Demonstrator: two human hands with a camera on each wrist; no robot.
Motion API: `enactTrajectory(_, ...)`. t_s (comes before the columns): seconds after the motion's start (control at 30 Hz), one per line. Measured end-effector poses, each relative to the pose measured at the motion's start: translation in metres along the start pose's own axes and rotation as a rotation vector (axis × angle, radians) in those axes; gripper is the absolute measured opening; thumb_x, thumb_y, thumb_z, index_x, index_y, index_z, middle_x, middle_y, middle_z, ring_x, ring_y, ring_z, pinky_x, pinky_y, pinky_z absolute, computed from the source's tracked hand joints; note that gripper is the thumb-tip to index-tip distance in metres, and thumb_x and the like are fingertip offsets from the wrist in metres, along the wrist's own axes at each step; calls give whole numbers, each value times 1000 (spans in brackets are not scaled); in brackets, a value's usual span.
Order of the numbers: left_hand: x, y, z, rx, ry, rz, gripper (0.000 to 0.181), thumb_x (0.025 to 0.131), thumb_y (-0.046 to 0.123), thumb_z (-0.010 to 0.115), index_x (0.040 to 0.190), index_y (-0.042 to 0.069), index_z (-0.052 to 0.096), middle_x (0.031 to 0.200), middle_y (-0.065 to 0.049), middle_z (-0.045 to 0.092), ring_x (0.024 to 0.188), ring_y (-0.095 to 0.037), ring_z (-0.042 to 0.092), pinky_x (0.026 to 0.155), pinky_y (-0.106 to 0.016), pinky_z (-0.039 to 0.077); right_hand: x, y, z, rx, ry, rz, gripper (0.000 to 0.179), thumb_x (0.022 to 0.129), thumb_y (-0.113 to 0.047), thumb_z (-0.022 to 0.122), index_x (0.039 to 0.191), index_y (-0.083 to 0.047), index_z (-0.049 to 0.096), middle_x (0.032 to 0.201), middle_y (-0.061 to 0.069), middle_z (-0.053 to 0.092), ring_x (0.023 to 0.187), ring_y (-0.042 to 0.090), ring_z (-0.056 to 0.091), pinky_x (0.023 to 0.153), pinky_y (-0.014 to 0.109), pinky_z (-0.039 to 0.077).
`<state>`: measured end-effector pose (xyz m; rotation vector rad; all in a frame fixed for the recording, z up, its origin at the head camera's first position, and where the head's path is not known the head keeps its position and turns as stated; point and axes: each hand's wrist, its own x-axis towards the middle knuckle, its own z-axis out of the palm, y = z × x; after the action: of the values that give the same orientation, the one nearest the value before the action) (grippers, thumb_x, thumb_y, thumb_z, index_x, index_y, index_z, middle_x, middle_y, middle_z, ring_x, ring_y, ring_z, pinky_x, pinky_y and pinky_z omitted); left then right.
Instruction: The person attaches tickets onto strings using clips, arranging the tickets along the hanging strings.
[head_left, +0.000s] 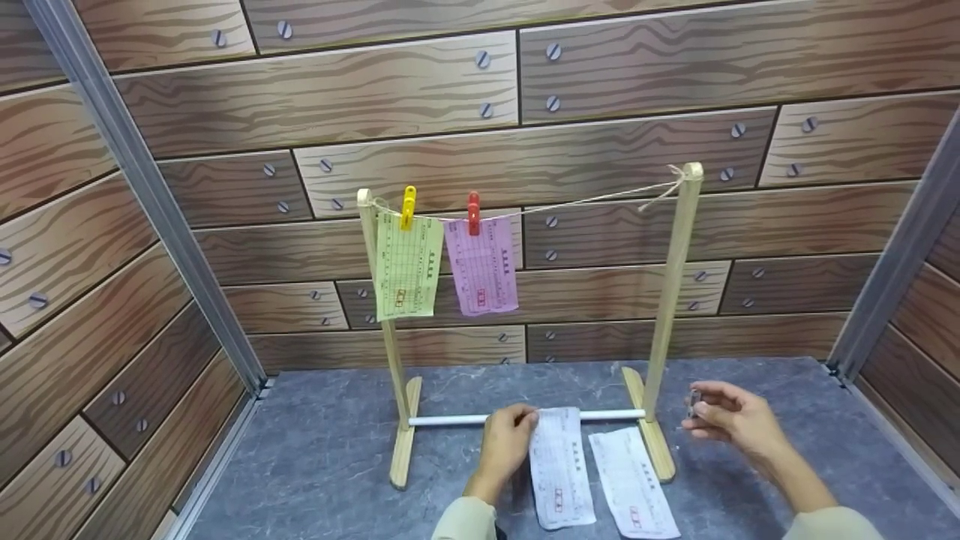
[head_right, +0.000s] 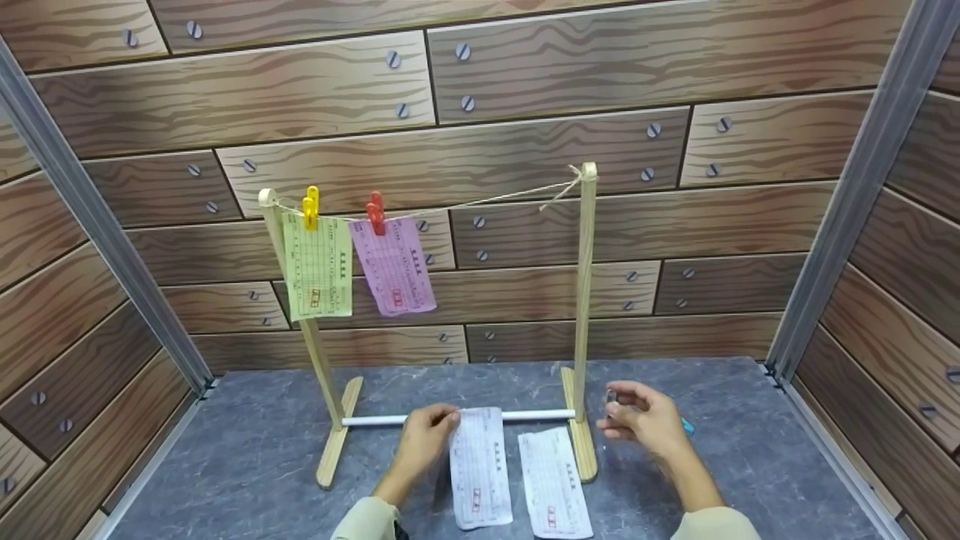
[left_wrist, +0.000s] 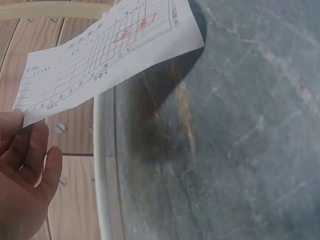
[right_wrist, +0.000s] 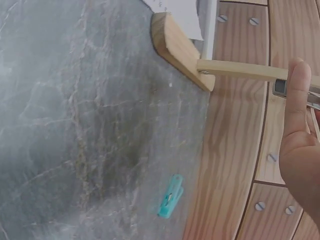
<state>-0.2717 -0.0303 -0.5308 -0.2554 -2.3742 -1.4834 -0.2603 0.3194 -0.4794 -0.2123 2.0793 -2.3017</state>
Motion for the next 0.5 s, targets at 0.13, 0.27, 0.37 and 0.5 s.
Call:
enactTrajectory(0.13,3,4,-2,9,11,26,8,94,5,69,93,5,77,84,2,71,72,-5,59,67,-28,51,0,-6,4,-9,-36,-35,28,95,8,62,112,-12,69,97,9,68,79,26,73,73,38,59)
enactTrajectory(0.27,6,10,-5,11,10,50,8,93,5,70,92,5,78,84,1,72,73,-6,60,68,-28,52,2,-12,8,-24,-61,-75,27,95,8,63,113,-12,69,98,9,67,79,25,73,72,36,59)
enactTrajectory(0.37,9,13,-8,8,7,66,8,93,4,70,93,4,78,85,0,73,74,-6,61,69,-28,52,4,-17,10,-26,-92,-108,27,95,8,62,115,-10,68,98,9,67,79,25,73,71,36,59)
enactTrajectory(0.5,13,19,-11,-2,-4,56,8,94,6,69,94,4,78,86,1,73,73,-5,61,68,-27,52,5,-23,15,-14,-118,-132,27,95,8,63,114,-10,68,98,9,67,78,25,73,71,36,59)
